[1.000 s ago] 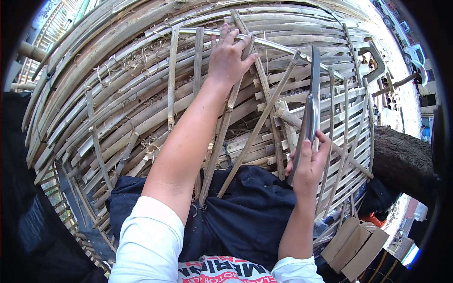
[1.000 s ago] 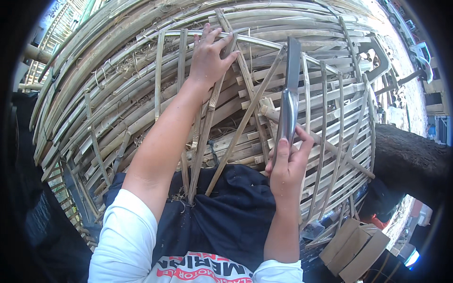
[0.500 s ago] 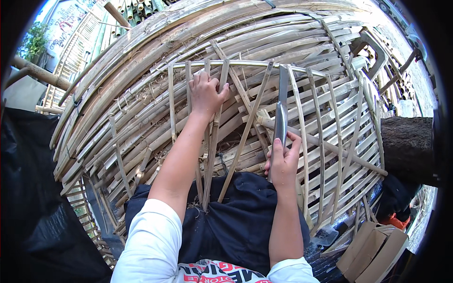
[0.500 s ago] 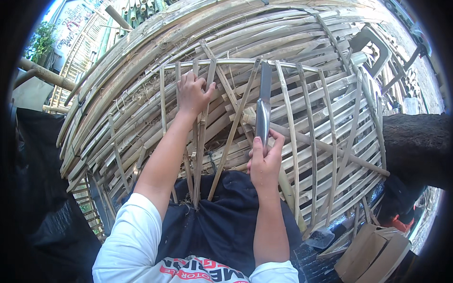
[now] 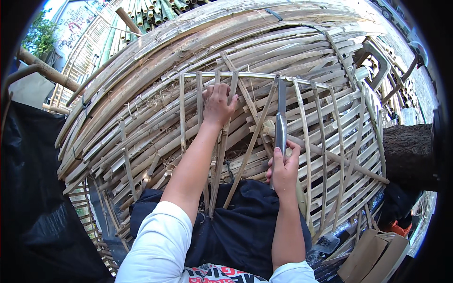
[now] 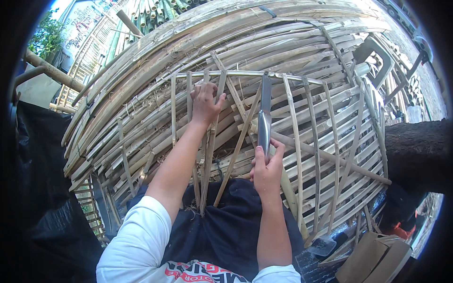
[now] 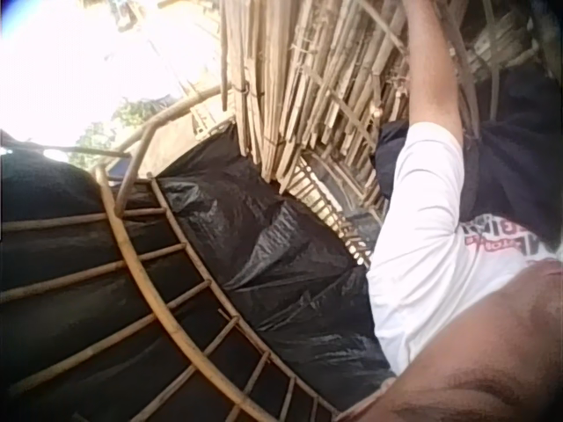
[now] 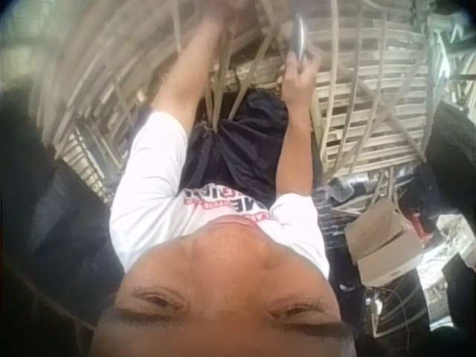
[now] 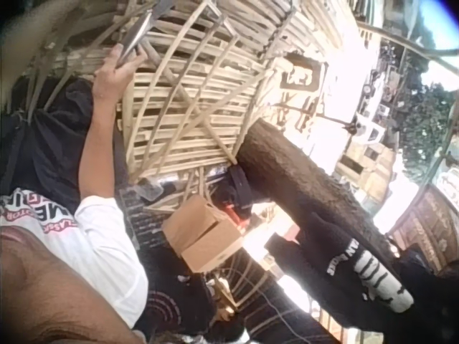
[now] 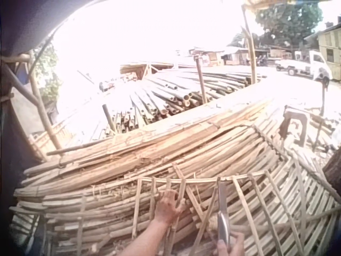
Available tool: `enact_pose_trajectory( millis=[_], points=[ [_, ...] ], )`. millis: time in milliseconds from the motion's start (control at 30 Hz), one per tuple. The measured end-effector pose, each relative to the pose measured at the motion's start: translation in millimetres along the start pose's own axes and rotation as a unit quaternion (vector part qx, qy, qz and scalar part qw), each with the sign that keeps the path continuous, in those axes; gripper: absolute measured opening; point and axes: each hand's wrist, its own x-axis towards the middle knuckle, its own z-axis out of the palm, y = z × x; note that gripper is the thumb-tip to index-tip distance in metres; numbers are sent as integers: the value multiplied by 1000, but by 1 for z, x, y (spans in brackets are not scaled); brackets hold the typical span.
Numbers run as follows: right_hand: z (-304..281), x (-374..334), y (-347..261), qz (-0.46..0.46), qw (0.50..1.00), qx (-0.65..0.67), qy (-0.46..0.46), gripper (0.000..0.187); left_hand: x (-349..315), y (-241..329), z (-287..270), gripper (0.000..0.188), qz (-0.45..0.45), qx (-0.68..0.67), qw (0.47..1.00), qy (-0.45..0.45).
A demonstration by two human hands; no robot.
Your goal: The person scrapes thin bamboo slats using a wide metal blade, smoothing their surfaces while sitting on a covered platform.
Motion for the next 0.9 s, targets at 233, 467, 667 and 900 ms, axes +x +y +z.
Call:
enact_pose_trajectory(
  millis=[233, 467, 667, 900],
  points=[
    [6, 1, 3, 11, 1000, -23, -2, 38, -1, -8, 4, 23, 49, -58, 997, 4],
    [12, 2, 7, 13, 999, -48, -8, 41, 1, 0, -1, 29, 19, -66, 997, -22],
    [14, 3, 9, 20, 998, -61, -4, 41, 2, 5, 6, 27, 5, -32, 999, -32],
    [15, 3, 9, 20, 997, -72, -4, 40, 1, 6, 6, 25, -1, -49, 998, -47]
  ],
)
